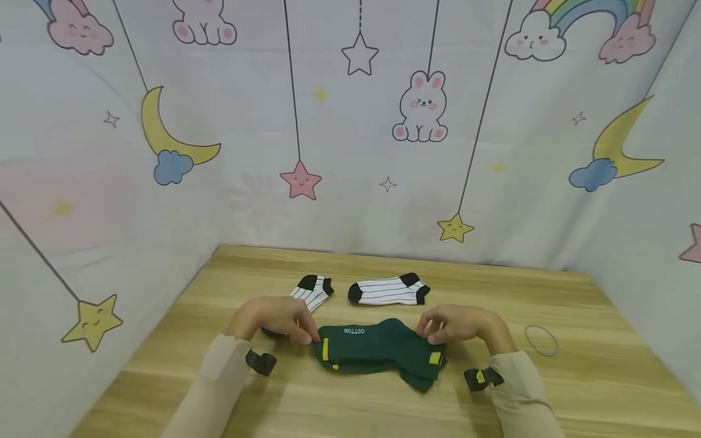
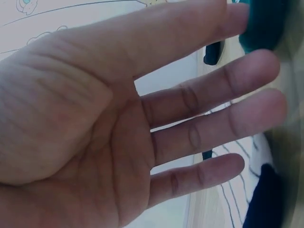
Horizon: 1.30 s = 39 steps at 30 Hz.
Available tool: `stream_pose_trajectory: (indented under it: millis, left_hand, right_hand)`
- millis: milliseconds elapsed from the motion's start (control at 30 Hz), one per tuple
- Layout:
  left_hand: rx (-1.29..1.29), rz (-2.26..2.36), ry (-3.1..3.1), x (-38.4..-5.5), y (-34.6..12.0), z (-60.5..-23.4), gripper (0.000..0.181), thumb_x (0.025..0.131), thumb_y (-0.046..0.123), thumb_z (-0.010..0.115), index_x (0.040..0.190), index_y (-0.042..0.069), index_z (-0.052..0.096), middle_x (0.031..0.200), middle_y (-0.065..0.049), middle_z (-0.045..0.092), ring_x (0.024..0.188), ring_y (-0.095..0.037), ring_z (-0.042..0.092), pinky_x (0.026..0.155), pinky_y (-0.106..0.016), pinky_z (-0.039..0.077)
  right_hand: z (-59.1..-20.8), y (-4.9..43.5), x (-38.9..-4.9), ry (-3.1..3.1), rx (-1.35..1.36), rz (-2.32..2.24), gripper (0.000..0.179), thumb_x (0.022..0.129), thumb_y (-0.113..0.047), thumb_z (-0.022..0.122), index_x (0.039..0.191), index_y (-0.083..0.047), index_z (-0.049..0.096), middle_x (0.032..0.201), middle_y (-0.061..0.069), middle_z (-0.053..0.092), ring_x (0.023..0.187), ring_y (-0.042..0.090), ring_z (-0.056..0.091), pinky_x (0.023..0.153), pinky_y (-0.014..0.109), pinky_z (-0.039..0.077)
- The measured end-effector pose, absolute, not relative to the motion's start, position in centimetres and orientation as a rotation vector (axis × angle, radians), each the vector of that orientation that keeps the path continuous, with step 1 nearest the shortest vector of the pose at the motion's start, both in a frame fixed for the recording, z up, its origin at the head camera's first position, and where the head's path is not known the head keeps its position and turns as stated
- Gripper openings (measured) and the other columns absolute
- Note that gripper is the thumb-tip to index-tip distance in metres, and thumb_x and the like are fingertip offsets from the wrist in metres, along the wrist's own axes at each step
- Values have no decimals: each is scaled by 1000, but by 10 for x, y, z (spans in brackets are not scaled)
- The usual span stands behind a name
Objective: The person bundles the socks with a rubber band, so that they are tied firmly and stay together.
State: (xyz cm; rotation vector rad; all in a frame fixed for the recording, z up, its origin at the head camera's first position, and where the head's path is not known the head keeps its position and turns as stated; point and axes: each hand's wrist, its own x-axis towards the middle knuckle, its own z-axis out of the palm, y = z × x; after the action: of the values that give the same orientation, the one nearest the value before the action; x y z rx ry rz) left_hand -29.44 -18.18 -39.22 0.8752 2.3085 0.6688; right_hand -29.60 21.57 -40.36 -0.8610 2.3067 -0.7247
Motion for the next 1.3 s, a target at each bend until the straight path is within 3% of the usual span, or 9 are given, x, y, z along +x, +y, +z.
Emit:
stream_pose_trajectory:
  millis: [100,300,633,867,1100,1300]
  left_hand:
    - [861,701,2294,-294,-189,-392,15,92,9,71,105,11,79,97,3,74,76,-17,68,72,-29,54]
    - [835,712,2368,-294,-206,-386,18,91,10,72,108,8,78,91,3,72,76,-11,64,72,-28,53]
    - [839,648,2455,-299,-223,-376,19,91,8,71,108,12,79,83,2,68,75,-9,59,68,-26,48]
    - [782,668,2456,-300,-231,-373,19,91,8,72,108,12,79,89,3,68,78,-9,63,72,-26,51]
    - [761,652,2475,-297,-234,-371,19,91,9,71,109,10,77,86,1,68,74,-12,62,72,-27,50]
    - [720,613,2496,-294,-240,-369,19,90,11,73,109,12,77,85,1,69,75,-10,61,77,-30,50]
  right_hand:
    - [-403,214,-296,2303,-864,-720,19,95,-6,64,113,-12,68,108,4,68,99,22,65,86,41,51]
    - [-399,210,-301,2367,-958,-762,18,97,-5,62,114,-7,67,103,7,67,93,21,63,78,35,51]
    - [-395,189,-316,2433,-1059,-862,22,101,-7,58,121,-1,65,109,16,67,96,23,64,79,34,53]
    - [-390,171,-324,2480,-1076,-876,22,100,-10,61,121,-8,66,113,12,67,101,24,63,82,34,52]
    - [-386,156,-331,2509,-1134,-876,23,100,-10,62,123,-6,65,116,17,66,103,26,63,85,44,51]
    - [-384,142,-334,2530,-1110,-869,25,100,-10,62,124,-6,64,115,16,67,102,28,64,82,39,52]
